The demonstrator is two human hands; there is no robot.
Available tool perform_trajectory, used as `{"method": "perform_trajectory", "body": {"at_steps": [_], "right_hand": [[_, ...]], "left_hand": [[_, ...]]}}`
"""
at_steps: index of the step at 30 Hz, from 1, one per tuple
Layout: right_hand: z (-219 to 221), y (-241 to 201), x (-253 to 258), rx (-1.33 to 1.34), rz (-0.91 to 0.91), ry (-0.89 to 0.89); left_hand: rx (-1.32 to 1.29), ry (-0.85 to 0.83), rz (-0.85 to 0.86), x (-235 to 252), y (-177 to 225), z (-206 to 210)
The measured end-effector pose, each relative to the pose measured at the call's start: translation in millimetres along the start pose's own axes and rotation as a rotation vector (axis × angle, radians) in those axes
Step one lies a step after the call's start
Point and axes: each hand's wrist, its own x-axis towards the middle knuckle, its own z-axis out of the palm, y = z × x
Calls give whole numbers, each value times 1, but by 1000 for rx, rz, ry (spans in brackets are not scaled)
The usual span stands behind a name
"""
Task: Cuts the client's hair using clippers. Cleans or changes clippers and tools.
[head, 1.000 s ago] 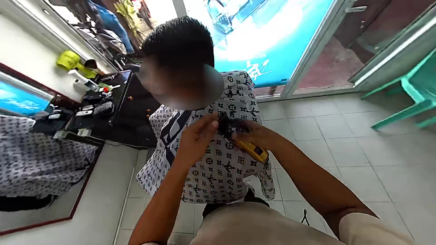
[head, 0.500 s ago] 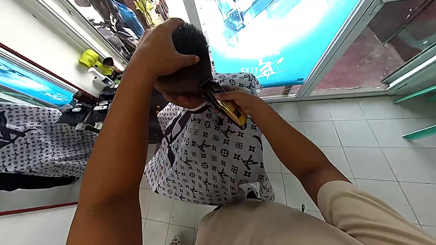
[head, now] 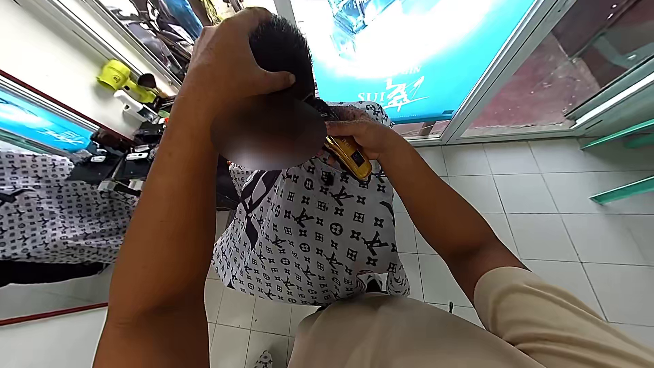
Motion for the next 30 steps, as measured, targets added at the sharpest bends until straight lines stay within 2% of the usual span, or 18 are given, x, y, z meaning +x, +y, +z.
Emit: {"method": "perform_trajectory", "body": {"at_steps": [6,10,15,20,25,30], "right_hand": [[-7,1,-4,-56,81,36],[-2,-14,-3,-135,1,36],[-13,-18,-4,-313,108,68],[-2,-27,-1,-285,17,27],[-6,-22,-3,-287,128,61],[10,-29,-2,-192,15,48]], "left_hand": [[13,3,6,1,-2,0],[1,4,-2,1,-2,2],[0,9,-7,0,-1,1],[-4,19,15,3,-4,4],[1,13,1,-1,-2,0],[-3,13,14,0,-2,2]]}}
